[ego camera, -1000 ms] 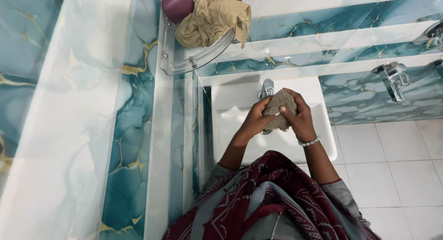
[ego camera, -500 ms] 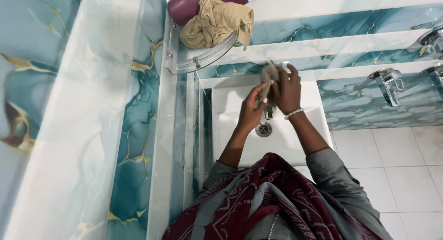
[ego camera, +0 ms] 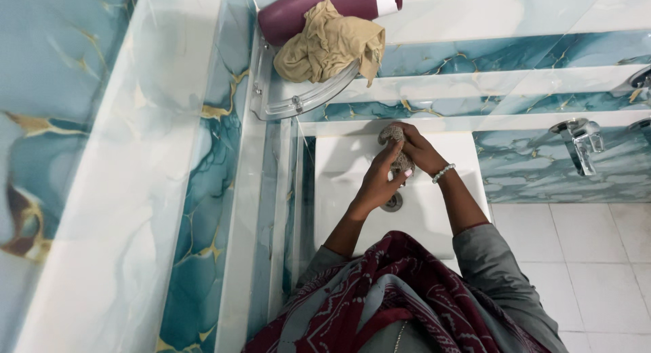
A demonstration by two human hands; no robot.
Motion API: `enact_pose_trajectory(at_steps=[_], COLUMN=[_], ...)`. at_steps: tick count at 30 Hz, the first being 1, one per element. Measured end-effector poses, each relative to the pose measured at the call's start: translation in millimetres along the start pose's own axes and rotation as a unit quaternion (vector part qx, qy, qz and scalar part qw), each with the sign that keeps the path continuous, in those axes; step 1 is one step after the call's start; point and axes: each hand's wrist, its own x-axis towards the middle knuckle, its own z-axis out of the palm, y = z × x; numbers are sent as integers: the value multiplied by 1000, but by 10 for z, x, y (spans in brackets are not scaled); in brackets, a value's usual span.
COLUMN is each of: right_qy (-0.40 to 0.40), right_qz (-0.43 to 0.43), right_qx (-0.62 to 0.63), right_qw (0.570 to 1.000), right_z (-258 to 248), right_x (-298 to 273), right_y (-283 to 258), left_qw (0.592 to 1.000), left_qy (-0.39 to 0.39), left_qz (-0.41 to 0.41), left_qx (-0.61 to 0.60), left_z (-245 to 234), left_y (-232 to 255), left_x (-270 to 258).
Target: The person cleans a bathroom sink and multiple wall-mounted faucets with a cloth, wiping the surfaces repeatedly.
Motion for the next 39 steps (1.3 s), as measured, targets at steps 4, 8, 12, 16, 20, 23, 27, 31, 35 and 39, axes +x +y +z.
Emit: enact_pose_trajectory(at_steps=[4,8,12,16,20,23,27,31,35,39], right_qy=[60,225,267,280,233,203,233,227,196,197], right_qz=[-38,-12,12,7,-57,-67,-156,-71,62,-101], right_qx=[-86,-260,-303,-334,-326,-352,-383,-388,-482,-524], right_qw=[994,939,915,900,914,911,880,890,852,822], right_z=[115,397,464,470,475,558,717,820,943,855], right_x=[17,130,260,279,167,21,-249,-509,-593,-442], right_y=[22,-181,-456,-507,-487,-543,-601,-702,-774,-699], left_qw=[1000,997,995,992,990,996,992,978,970,978], left_qy=[-9,30,44,12,-6,1,-12,-53,-108,-80], left_qz=[6,-57,-86,-121,-125,-90,-107,-187,-166,-167], left_qx=[-26,-39,7,33,60,7,67,73,143,96], left_z=[-30,154,410,466,474,441,465,448,463,513], left_y=[-97,-239,-359,-432,-488,-512,-646,-820,-999,-1073], left_x=[10,-24,-188,-218,-271,-290,-270,-255,-265,-296])
